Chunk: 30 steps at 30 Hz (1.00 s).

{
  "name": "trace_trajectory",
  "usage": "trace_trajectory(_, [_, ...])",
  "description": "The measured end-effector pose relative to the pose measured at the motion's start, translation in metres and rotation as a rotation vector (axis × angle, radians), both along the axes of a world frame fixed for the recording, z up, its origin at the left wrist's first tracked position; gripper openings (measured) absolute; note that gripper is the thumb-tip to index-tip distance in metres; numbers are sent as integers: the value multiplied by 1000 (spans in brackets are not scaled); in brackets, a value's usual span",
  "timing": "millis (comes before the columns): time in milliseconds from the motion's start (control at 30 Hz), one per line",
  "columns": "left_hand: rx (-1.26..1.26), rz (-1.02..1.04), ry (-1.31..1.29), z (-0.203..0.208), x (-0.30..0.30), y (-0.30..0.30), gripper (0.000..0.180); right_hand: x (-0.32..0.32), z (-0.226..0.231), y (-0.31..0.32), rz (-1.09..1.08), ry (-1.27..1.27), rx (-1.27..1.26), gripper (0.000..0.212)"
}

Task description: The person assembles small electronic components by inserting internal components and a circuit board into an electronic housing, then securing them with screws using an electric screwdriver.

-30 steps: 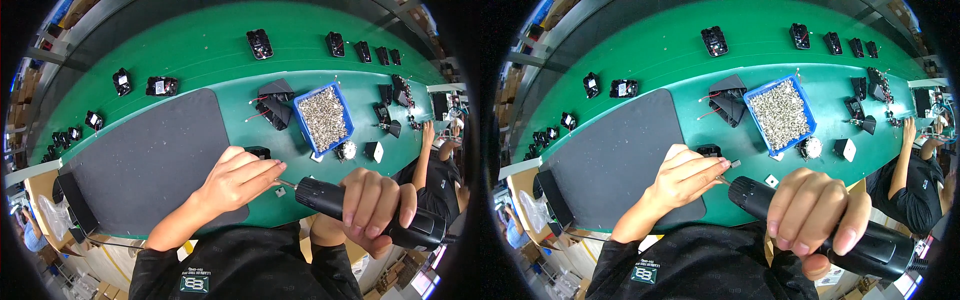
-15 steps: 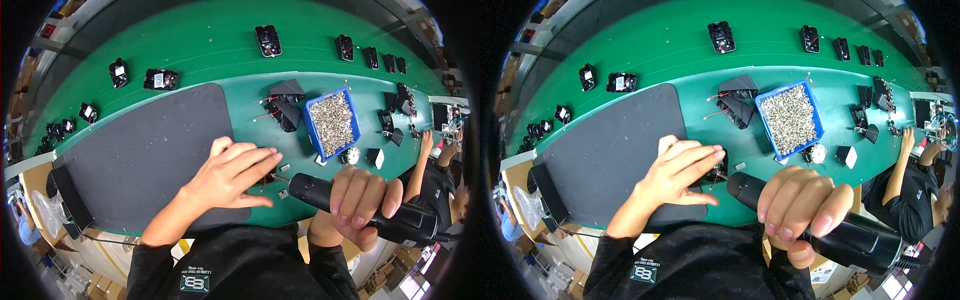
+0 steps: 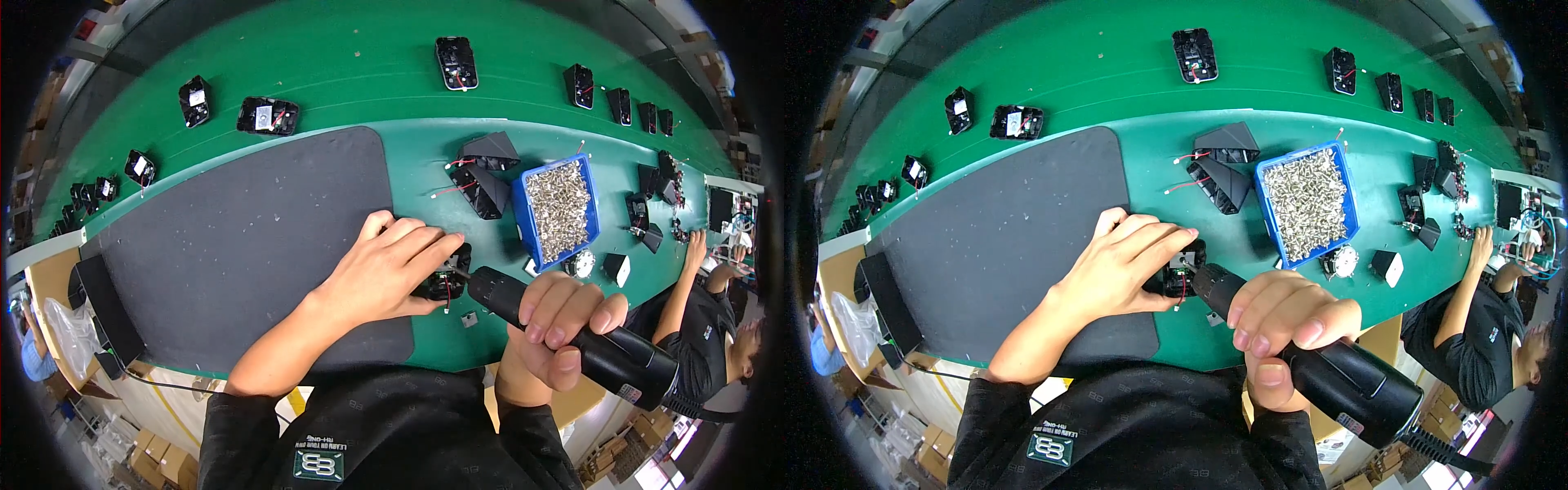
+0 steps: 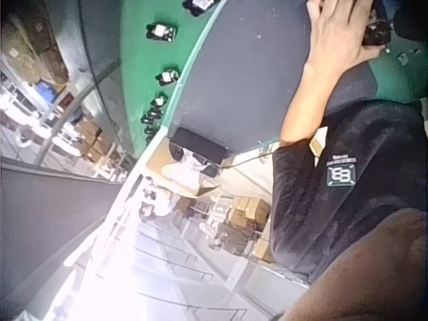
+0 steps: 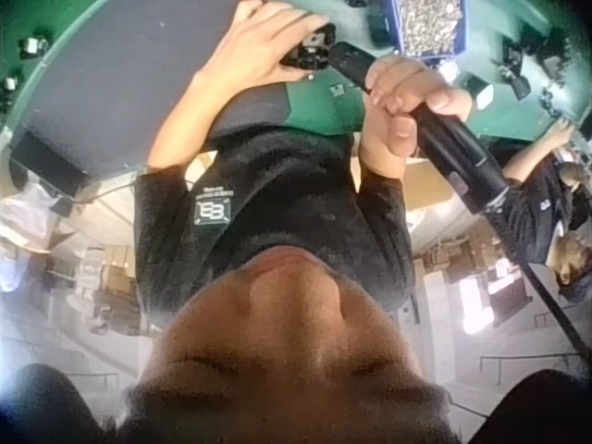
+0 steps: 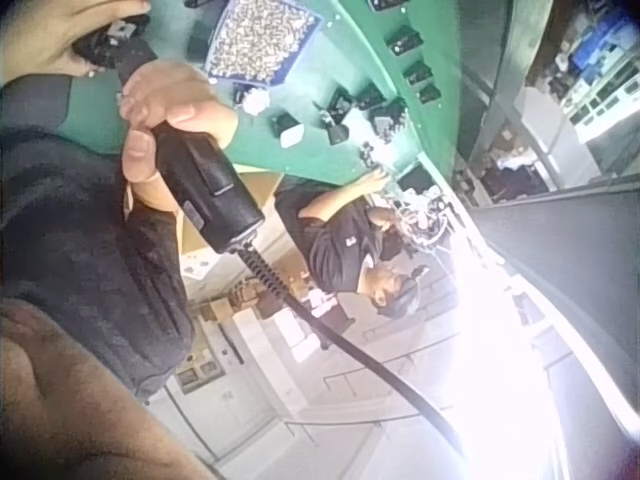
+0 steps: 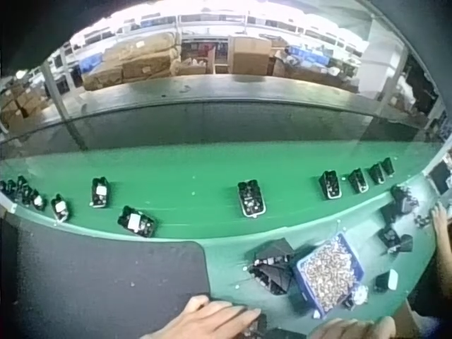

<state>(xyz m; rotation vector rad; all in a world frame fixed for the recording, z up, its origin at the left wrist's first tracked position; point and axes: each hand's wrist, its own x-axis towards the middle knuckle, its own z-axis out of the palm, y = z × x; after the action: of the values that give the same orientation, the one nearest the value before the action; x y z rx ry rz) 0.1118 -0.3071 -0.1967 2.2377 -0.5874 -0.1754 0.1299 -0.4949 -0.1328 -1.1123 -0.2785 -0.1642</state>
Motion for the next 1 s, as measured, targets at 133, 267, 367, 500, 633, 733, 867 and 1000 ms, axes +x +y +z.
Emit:
trace_trajectory(133, [-8, 8, -5, -1, 1, -3, 82, 2, -1, -1, 6, -8, -13, 36])
trace_trajectory(267, [-13, 2, 8, -2, 2, -2, 82, 5, -4, 0, 14, -17, -7, 35])
trace_trajectory(367, [-28, 5, 3, -2, 3, -4, 81, 11, -5, -3, 75, -40, 3, 33])
trace_trajectory(500, [-45, -1, -12, -3, 5, -6, 79, 15, -5, -9, 250, -127, -47, 32])
trace_trajectory(633, [-39, -10, -8, -2, 5, -7, 79, 14, -5, -7, 272, -140, -88, 32])
trace_trajectory(733, [-33, -13, 1, -1, 6, -7, 79, 18, -4, -7, 286, -139, -103, 32])
trace_trajectory(867, [-33, -8, 12, -1, 6, -8, 81, 15, -10, -3, 299, -255, -102, 32])
trace_trajectory(1000, [-13, -21, -11, 0, 13, -6, 80, 24, -2, -13, 311, -340, -4, 34])
